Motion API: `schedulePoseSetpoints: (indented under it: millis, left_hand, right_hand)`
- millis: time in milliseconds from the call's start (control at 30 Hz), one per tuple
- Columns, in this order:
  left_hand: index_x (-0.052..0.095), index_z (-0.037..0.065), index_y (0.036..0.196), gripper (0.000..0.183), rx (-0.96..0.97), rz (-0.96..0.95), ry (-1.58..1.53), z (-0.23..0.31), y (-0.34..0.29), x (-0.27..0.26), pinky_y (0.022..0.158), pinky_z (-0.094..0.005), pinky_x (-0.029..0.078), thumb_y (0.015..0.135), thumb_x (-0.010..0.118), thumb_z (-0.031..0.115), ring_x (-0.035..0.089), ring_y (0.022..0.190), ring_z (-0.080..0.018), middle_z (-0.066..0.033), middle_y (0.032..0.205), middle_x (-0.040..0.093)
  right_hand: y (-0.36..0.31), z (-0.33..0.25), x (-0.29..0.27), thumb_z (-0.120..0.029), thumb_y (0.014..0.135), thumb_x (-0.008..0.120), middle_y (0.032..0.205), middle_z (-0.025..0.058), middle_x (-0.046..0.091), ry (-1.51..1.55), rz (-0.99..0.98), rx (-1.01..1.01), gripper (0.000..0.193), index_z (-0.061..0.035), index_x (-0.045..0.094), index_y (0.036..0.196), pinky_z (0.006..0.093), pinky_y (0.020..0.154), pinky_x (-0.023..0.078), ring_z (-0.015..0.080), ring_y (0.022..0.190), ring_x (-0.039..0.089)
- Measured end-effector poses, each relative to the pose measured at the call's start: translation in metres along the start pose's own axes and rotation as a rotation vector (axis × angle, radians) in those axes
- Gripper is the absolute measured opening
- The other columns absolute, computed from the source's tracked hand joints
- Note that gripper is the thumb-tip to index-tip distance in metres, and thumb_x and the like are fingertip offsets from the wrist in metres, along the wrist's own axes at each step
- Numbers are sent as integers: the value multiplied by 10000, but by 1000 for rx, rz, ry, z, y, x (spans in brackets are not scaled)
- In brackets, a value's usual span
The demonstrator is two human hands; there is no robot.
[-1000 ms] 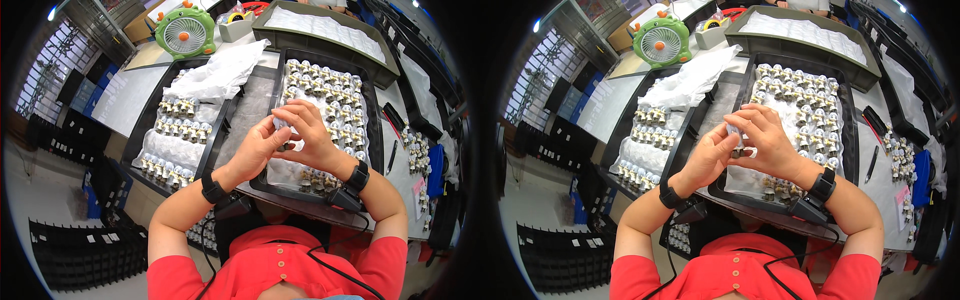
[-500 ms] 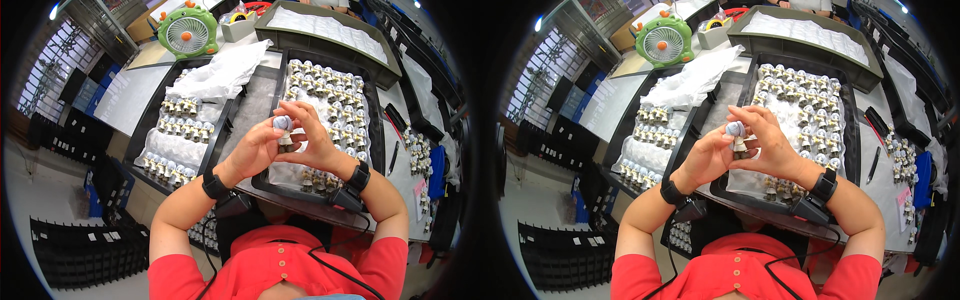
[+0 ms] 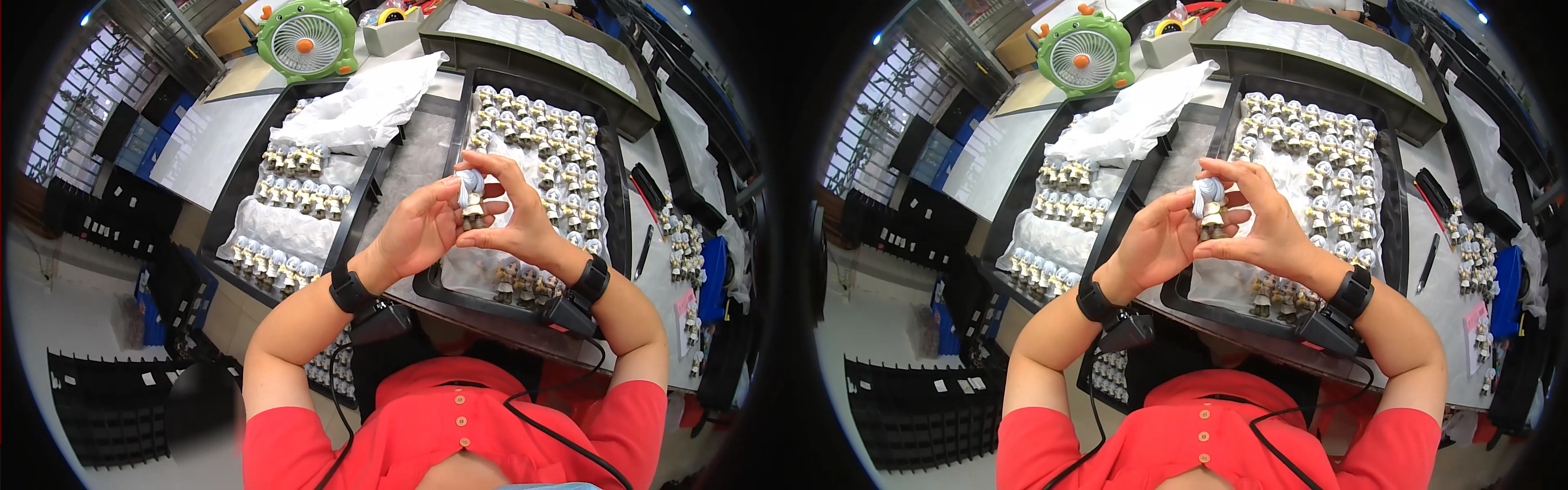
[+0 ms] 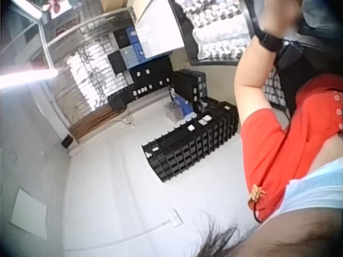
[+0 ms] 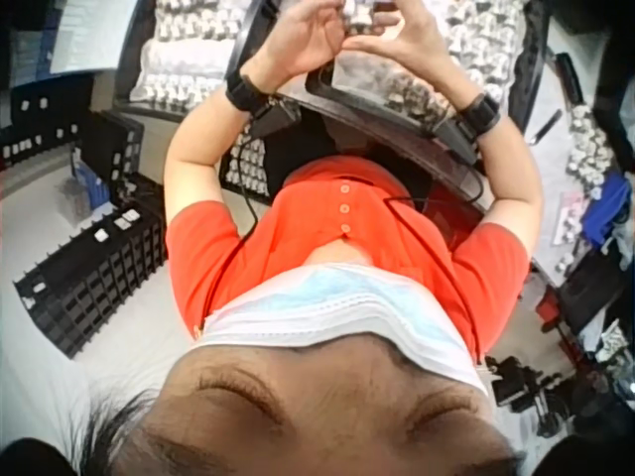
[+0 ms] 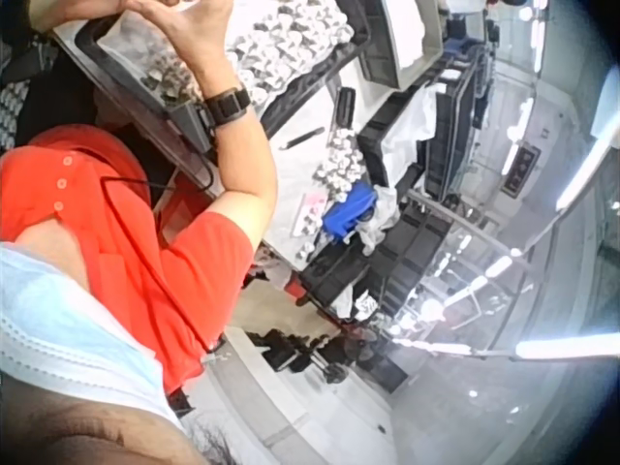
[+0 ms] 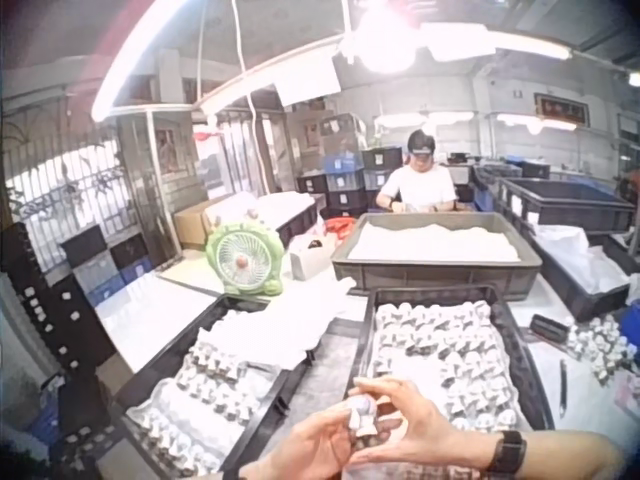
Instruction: The person repeatedly picks small cylindrical components from a tray, rotates them in both hands, and places them into another tray. The person also adjusts a white tissue on the tray and briefly handles a black tray. The task is performed one item at a time in a repetitive manner.
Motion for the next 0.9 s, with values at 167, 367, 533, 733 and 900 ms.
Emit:
schedulePoseSetpoints:
  millis: [167, 367, 533, 733, 900]
  left_hand:
    - [354, 38, 1313, 457, 10, -23, -50, 1, 1, -4, 928, -414, 436, 962, 336, 330, 473, 1168, -286, -156, 1276, 445]
    - [365, 12, 1289, 424, 65, 22, -98, 5, 0, -1, 873, -393, 466, 967, 311, 282, 494, 1146, -287, -138, 1248, 469]
    - [342, 2, 1317, 404, 106, 16, -14, 9, -1, 1, 884, -380, 464, 966, 329, 202, 494, 1155, -278, -130, 1243, 479]
    - [377, 11, 1305, 389, 157, 22, 66, 7, 0, -5, 887, -355, 467, 951, 421, 167, 524, 1125, -243, -98, 1233, 491]
    - [402, 28, 1292, 386, 153, 60, 91, 6, -2, -8, 869, -334, 480, 937, 470, 164, 556, 1077, -219, -75, 1197, 520]
  right_hand:
    - [2, -3, -4, -273, 608, 831, 1162, 95, 479, -53, 5, 2, 774, -111, 467, 1271, 327, 856, 439, 210, 993, 487]
    - [4, -4, -9, -251, 614, 818, 1147, 76, 523, -84, 21, -6, 723, -90, 496, 1241, 346, 913, 392, 230, 1014, 485]
    - [5, -3, -12, -237, 631, 804, 1216, 89, 513, -124, 14, -9, 715, -77, 485, 1251, 359, 963, 369, 250, 1110, 472]
    - [4, -5, -12, -227, 648, 791, 1245, 103, 499, -141, 20, -28, 737, -81, 454, 1287, 367, 993, 349, 263, 1169, 449]
    - [4, -5, -10, -202, 656, 784, 1253, 98, 494, -83, 10, 15, 720, -83, 455, 1286, 361, 996, 343, 252, 1170, 453]
Point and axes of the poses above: each hand's wrist, its own y-axis towards the middle knuckle, its own x-axis out of the palm, z = x × y, the point moved 3 cm from there along y, towards the middle knuckle
